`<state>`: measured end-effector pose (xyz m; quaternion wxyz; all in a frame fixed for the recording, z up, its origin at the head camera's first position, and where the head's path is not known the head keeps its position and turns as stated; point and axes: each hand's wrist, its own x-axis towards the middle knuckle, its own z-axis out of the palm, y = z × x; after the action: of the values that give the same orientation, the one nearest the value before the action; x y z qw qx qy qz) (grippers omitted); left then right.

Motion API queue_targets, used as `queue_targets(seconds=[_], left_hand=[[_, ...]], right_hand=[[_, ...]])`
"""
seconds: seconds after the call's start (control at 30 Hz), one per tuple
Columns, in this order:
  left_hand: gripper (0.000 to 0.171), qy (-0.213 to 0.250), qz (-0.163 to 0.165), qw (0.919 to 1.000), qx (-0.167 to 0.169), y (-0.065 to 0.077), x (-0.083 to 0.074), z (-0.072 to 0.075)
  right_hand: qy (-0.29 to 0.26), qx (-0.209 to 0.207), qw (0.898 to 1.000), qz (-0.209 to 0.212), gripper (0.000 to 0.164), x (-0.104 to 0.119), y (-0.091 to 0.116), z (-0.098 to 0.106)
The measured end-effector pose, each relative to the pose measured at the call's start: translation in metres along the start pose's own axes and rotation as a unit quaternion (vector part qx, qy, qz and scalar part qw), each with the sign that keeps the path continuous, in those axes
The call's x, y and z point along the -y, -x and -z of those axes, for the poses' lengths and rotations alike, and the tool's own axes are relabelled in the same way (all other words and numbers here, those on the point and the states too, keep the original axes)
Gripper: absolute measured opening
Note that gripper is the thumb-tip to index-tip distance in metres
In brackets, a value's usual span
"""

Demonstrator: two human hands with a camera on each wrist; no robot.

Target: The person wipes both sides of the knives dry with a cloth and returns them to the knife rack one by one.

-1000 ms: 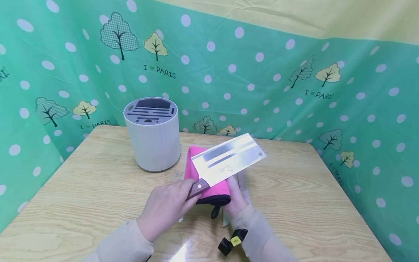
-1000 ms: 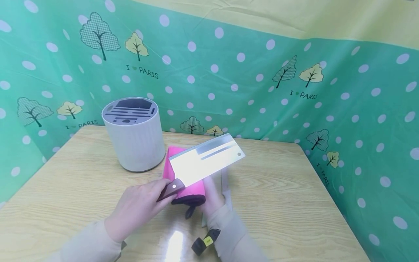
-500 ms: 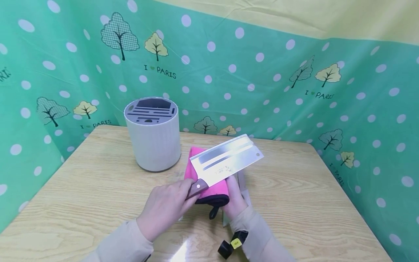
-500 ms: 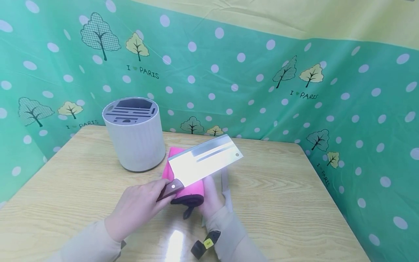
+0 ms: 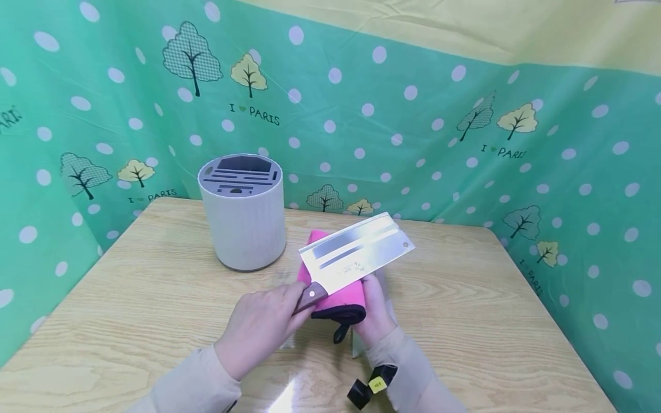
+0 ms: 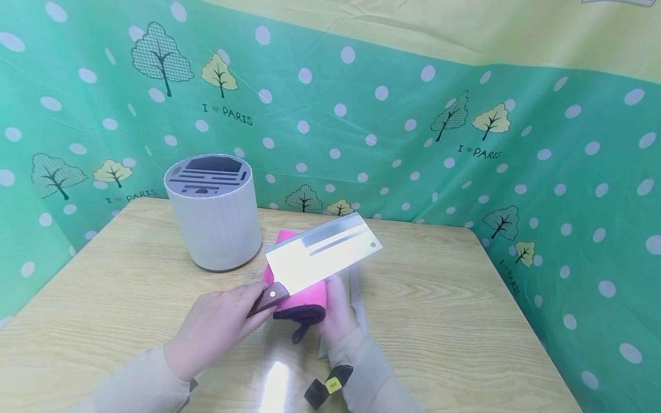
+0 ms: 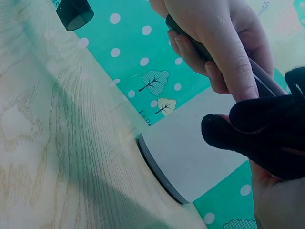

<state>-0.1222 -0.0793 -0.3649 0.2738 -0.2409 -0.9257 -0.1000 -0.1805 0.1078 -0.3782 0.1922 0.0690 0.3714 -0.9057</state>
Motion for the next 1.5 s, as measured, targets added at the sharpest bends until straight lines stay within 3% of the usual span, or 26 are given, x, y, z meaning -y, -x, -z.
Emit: queue_targets(seconds=[0.33, 0.67, 0.93, 1.27, 1.5], left_hand=[[0.028, -0.011, 0.014, 0.9998, 0.007, 0.003, 0.0, -0.001], [0.028, -0.008, 0.024, 0.9992, 0.03, 0.004, 0.0, -0.001], [0.028, -0.012, 0.014, 0.9998, 0.007, 0.006, 0.002, -0.004], [0.028, -0.015, 0.009, 0.9998, 0.003, 0.008, 0.004, -0.005], [0.026, -0.013, 0.0, 0.9999, -0.002, 0.009, 0.005, -0.005]], right_hand=[[0.005, -0.043, 0.999, 0.017, 0.055, 0.005, 0.001, 0.005], [-0.002, -0.051, 0.998, 0.026, 0.053, 0.01, 0.003, 0.009], [-0.009, -0.043, 0.999, 0.031, 0.053, 0.015, 0.002, 0.014], [-0.004, -0.056, 0.998, 0.039, 0.047, 0.02, 0.002, 0.016], [0.004, -0.06, 0.997, 0.05, 0.052, 0.024, 0.004, 0.019]])
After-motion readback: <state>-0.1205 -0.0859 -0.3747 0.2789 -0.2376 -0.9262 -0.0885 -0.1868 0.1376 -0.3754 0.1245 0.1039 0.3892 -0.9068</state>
